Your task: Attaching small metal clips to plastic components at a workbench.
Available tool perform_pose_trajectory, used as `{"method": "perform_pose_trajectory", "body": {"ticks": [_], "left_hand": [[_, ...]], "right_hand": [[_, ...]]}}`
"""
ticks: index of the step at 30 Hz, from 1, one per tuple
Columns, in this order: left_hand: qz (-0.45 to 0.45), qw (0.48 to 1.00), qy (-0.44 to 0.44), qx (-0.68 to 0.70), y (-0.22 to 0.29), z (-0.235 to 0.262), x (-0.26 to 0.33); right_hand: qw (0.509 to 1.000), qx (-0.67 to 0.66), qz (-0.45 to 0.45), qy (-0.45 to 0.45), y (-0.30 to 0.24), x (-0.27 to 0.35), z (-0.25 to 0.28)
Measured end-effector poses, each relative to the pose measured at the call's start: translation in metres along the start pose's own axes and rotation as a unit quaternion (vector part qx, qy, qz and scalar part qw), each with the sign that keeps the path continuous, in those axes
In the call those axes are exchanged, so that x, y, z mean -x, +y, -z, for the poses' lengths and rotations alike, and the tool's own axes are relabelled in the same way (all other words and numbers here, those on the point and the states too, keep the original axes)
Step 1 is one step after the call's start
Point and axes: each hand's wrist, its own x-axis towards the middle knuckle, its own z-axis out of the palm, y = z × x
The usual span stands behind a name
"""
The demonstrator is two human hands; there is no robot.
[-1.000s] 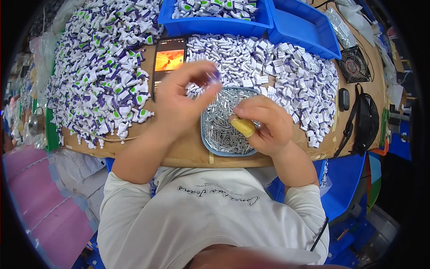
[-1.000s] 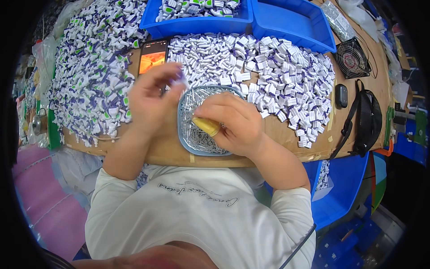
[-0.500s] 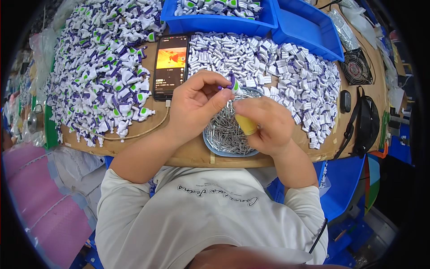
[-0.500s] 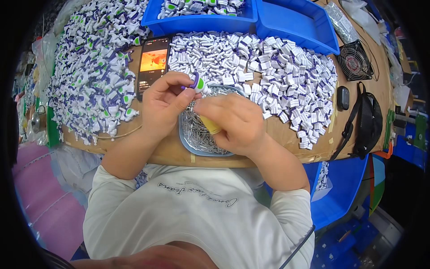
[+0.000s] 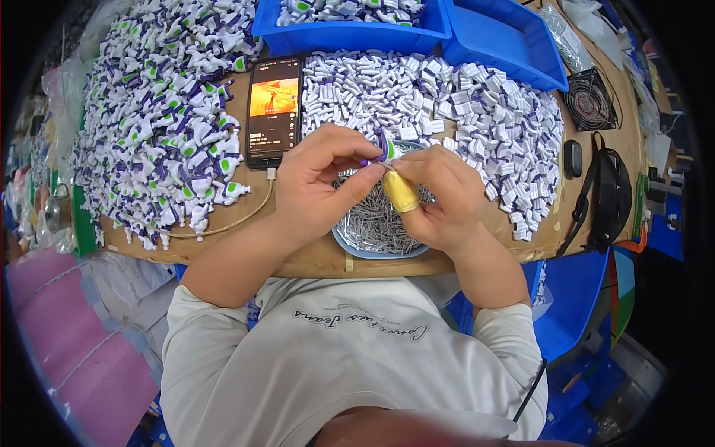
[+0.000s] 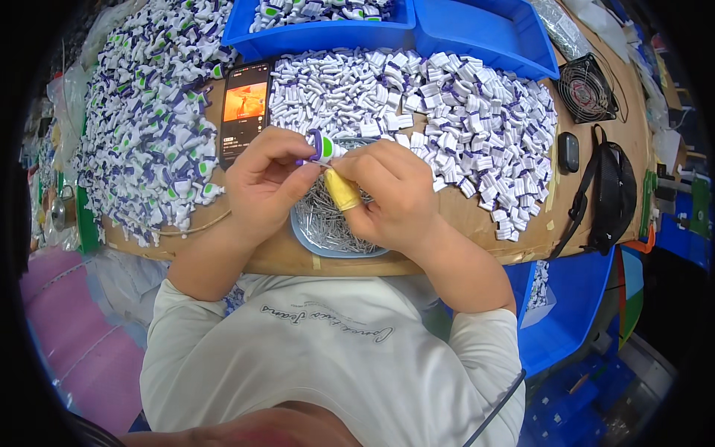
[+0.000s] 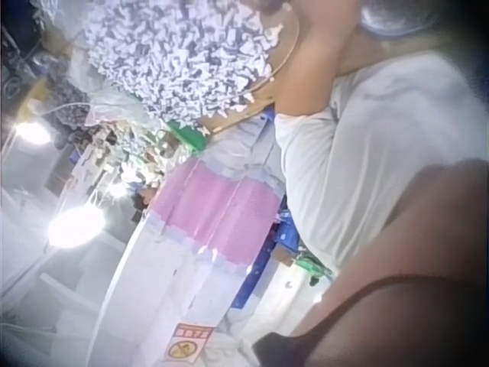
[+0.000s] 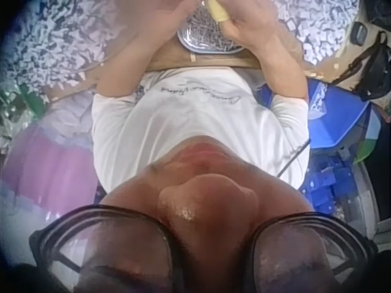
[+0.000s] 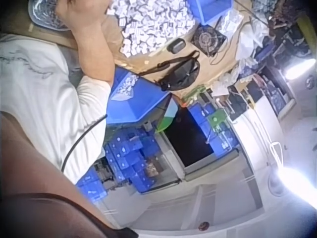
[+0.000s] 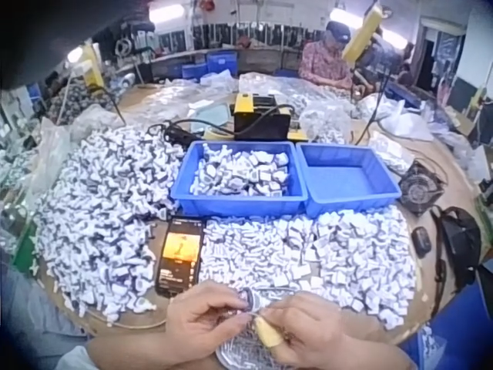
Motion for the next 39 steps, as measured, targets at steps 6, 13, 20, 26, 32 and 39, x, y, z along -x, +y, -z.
{"method": "perform_pose_trajectory", "body": {"ticks": [6, 13, 20, 26, 32, 39], "left_hand": [[-0.131, 0.976, -0.001, -0.172, -0.002, 0.005, -0.005], [-0.178, 0.962, -0.020, -0.208, 0.000, 0.008, -0.006], [-0.141, 0.959, -0.052, -0.240, -0.001, 0.012, -0.016], [-0.095, 0.874, -0.078, -0.470, -0.027, 0.027, -0.041], [-0.108, 0.855, -0.126, -0.491, -0.045, 0.028, -0.055], [-0.118, 0.872, -0.087, -0.466, -0.040, 0.028, -0.054]], "right_hand": [[0.997, -0.002, -0.030, -0.069, 0.001, 0.001, 0.004], [0.992, -0.096, -0.045, -0.075, -0.001, -0.005, 0.004], [0.971, -0.168, -0.124, -0.120, 0.013, 0.001, 0.008], [0.951, -0.089, -0.291, 0.048, 0.039, -0.005, 0.012], [0.937, 0.031, -0.345, -0.038, 0.051, -0.003, 0.011], [0.946, 0.066, -0.315, -0.031, 0.057, -0.003, 0.016]]}}
